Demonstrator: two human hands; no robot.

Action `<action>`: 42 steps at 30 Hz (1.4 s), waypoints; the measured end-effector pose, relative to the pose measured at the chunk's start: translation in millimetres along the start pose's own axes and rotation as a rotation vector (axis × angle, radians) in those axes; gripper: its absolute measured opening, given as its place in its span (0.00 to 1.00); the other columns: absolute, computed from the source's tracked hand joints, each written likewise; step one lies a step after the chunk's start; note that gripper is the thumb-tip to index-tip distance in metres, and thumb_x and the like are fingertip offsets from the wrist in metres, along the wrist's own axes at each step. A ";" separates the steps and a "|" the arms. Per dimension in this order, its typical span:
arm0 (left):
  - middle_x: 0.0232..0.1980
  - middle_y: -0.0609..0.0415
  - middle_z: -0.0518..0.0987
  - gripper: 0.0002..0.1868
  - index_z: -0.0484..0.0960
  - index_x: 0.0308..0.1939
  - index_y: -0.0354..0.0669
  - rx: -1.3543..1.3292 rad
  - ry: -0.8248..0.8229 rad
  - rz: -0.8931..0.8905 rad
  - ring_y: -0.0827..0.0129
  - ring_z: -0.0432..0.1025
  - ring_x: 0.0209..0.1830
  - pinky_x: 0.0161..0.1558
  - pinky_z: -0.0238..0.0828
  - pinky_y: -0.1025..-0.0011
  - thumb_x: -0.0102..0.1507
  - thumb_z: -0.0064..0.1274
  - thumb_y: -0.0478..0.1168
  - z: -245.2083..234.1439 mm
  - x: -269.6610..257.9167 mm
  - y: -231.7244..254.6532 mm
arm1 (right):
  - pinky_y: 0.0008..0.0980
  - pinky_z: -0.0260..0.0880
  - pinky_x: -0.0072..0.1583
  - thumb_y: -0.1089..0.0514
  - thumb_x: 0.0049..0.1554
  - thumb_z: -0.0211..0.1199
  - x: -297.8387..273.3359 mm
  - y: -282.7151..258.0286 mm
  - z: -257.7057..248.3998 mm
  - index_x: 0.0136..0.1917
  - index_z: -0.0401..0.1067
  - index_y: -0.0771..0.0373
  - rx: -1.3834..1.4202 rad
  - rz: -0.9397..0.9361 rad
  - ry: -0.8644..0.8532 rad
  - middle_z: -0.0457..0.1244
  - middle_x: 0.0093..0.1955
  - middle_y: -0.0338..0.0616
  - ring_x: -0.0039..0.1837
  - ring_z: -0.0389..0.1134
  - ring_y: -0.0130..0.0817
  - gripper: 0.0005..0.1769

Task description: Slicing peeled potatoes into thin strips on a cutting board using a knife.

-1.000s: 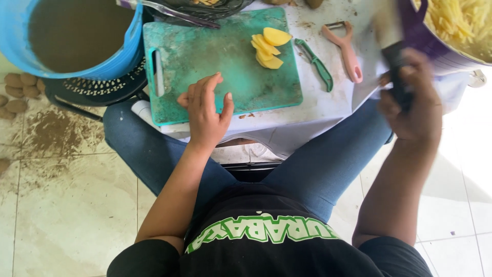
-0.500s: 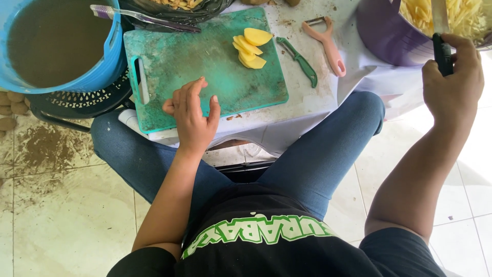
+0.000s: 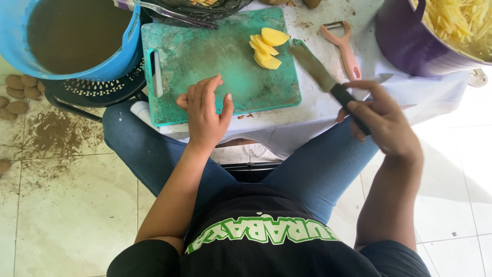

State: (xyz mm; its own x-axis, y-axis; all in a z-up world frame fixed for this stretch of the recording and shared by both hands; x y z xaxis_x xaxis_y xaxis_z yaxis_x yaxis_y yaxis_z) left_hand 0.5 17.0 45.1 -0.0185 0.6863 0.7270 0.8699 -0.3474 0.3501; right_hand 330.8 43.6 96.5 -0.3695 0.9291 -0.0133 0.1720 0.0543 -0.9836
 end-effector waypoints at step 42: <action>0.47 0.57 0.71 0.24 0.76 0.54 0.47 -0.113 -0.350 0.076 0.65 0.70 0.48 0.54 0.58 0.60 0.58 0.69 0.43 67.7 89.3 -38.5 | 0.18 0.52 0.27 0.64 0.65 0.47 3.8 49.3 30.2 0.68 0.59 0.61 0.593 0.022 0.166 0.65 0.39 0.53 0.24 0.53 0.23 0.18</action>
State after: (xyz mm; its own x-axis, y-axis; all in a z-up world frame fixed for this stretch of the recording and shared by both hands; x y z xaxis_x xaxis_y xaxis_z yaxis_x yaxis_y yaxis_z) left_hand -1.3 134.9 56.5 0.2302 0.8260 0.5145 0.8021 -0.4604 0.3803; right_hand 310.3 38.7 42.6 -0.2160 0.9749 -0.0531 -0.3767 -0.1334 -0.9167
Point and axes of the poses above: each hand's wrist, its own x-axis towards the middle knuckle, its own z-axis out of the palm, y = z × x, the point moved 5 cm from there along x, towards the middle knuckle
